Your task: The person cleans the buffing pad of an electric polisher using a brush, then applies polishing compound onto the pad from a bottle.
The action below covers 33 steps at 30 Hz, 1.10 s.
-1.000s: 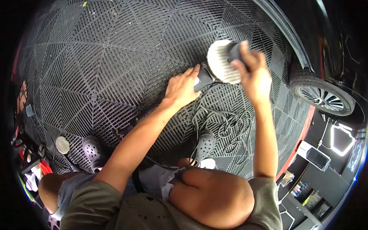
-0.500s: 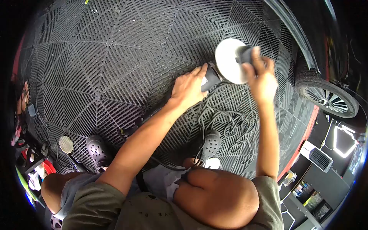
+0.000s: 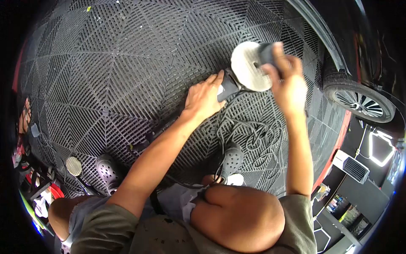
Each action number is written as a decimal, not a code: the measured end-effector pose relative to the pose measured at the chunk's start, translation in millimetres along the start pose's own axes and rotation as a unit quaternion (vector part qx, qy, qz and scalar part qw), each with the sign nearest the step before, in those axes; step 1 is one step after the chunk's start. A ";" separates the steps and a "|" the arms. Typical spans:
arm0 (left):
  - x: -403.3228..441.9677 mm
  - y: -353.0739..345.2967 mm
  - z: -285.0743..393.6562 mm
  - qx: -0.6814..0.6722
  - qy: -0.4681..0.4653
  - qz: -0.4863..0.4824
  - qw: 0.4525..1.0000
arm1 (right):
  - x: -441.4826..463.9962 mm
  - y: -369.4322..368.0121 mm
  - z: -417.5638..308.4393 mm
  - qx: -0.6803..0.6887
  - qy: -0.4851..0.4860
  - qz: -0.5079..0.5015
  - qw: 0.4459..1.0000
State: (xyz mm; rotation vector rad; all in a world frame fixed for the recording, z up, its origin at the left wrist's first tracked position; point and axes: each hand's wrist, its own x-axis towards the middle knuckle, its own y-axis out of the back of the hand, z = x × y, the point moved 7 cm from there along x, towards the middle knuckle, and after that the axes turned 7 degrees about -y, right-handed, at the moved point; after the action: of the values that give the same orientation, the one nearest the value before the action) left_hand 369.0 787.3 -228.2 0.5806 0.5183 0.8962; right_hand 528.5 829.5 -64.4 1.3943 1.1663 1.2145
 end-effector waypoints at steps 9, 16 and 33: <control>0.4 9.0 0.4 -0.042 -0.008 0.025 0.999 | 9.1 -15.6 -42.3 -0.055 0.058 -0.010 0.997; -3.6 2.7 1.3 -0.012 0.001 0.014 1.000 | 44.4 -30.5 52.7 -0.169 -0.057 -0.029 0.984; -7.4 -3.6 3.9 0.029 -0.002 0.014 0.999 | -5.9 -30.5 7.0 0.048 0.026 -0.117 0.992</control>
State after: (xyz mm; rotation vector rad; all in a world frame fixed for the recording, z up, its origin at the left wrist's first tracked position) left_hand 369.7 778.4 -226.5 0.6440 0.5364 0.9088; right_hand 532.5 827.3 -95.9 1.2615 1.3986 1.0441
